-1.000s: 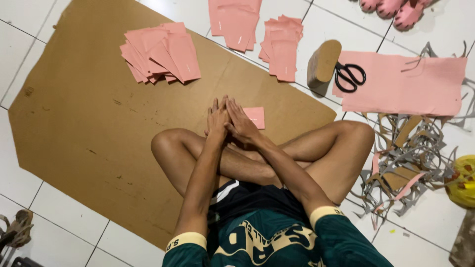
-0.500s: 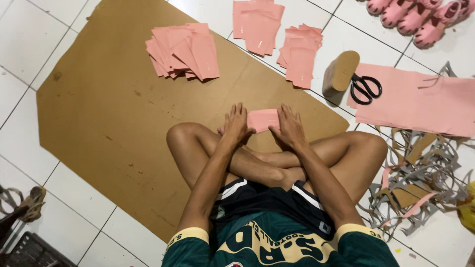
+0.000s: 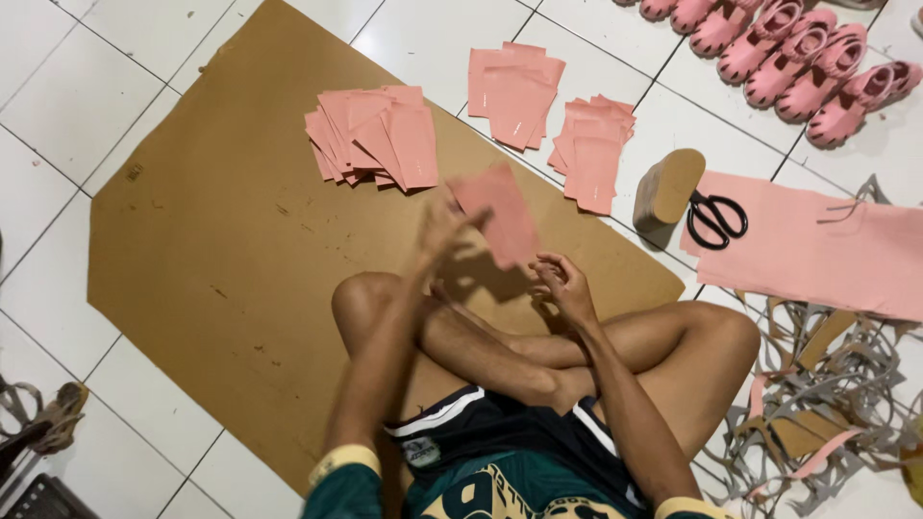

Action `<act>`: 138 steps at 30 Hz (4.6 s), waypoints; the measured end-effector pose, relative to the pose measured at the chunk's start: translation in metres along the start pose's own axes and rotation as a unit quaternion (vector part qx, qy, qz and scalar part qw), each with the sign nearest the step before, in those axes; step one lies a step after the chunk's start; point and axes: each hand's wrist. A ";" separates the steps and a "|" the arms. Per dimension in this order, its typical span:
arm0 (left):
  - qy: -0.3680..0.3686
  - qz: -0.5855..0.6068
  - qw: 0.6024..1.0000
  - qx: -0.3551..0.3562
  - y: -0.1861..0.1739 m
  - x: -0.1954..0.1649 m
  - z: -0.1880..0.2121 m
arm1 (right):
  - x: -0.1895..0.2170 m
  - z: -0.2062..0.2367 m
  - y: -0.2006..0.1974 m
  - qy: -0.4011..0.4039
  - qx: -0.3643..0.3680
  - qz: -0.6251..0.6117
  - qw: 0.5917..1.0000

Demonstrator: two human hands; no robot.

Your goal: The person sits on the floor and repeatedly places a pink foam sheet over a brown insole, presses it down, and lifts the combined piece to inspect the alignment. The person handles multiple pink foam sheets and brown insoles, stacking the finished units nearby.

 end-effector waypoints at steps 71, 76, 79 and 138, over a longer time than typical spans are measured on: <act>0.177 -0.116 0.959 0.187 0.108 0.103 0.030 | 0.105 -0.013 -0.117 -0.191 -0.495 0.362 0.766; 0.134 -0.165 0.964 0.159 0.111 0.100 0.045 | 0.119 -0.017 -0.132 -0.129 -0.461 0.309 0.822; 0.154 -0.151 0.965 0.149 0.109 0.091 0.049 | 0.126 -0.004 -0.141 -0.130 -0.462 0.185 0.858; 0.081 0.069 0.928 0.358 0.150 -0.057 0.159 | 0.141 0.179 -0.079 0.023 -0.364 -0.072 0.928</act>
Point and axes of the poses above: each hand's wrist, its own z-axis away from the middle knuckle, its own y-axis out of the palm, x = y × z, and after that the axes turned 13 degrees about y, right-handed
